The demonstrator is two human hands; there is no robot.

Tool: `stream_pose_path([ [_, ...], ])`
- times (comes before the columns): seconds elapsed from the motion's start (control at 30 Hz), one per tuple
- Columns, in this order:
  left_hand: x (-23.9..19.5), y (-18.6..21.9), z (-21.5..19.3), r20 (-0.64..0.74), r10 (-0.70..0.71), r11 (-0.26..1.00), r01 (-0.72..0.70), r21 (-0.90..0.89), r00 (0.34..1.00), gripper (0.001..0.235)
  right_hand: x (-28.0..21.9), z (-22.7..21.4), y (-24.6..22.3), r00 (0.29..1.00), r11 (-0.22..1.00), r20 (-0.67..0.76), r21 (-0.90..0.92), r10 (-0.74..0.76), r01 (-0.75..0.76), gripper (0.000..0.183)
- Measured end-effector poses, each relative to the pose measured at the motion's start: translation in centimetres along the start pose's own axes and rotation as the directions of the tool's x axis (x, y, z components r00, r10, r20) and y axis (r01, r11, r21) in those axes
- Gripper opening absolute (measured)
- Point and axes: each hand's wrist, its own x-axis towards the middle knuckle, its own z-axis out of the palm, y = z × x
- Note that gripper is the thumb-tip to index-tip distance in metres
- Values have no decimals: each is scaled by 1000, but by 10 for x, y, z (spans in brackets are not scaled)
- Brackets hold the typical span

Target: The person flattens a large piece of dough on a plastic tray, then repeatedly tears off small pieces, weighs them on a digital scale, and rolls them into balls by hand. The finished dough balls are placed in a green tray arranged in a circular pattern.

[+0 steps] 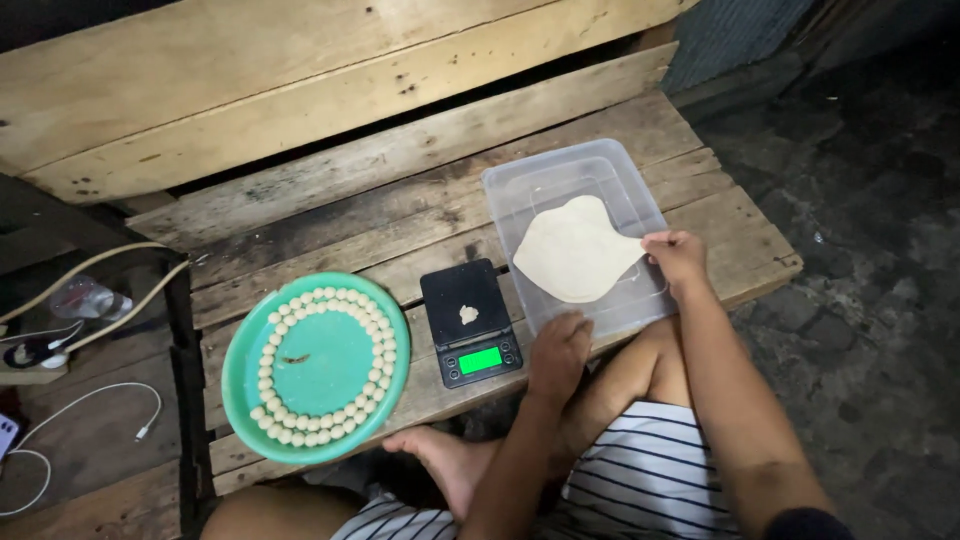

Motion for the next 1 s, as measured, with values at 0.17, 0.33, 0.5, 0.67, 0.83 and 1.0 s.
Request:
stream_pose_path([
  [0.17, 4, 6, -6, 17, -9, 997, 8, 71, 1000, 34, -32, 0, -49, 992, 954, 113, -287, -50, 80, 30],
  [0.33, 5, 9, -11, 13, -19, 991, 17, 133, 1000, 41, -10, -1, -16, 996, 967, 15, -235, -92, 93, 16],
  [0.5, 0, 8, -3, 12, -66, 985, 63, 159, 998, 40, -131, -22, -123, 841, 662, 110, -567, -529, 491, 29],
  [0.67, -4, -7, 9, -17, -29, 989, 32, 146, 999, 32, -181, -3, -96, 497, 363, 458, -352, -737, 863, 38],
  [0.83, 15, 0, -4, -147, -3, 985, 28, 172, 989, 25, -185, 3, -58, 343, 69, 621, -422, -705, 904, 35],
  [1.0, 21, -19, -8, 166, -222, 974, 225, -5, 961, 20, -167, 10, -56, 476, 154, 552, -528, -685, 835, 32],
])
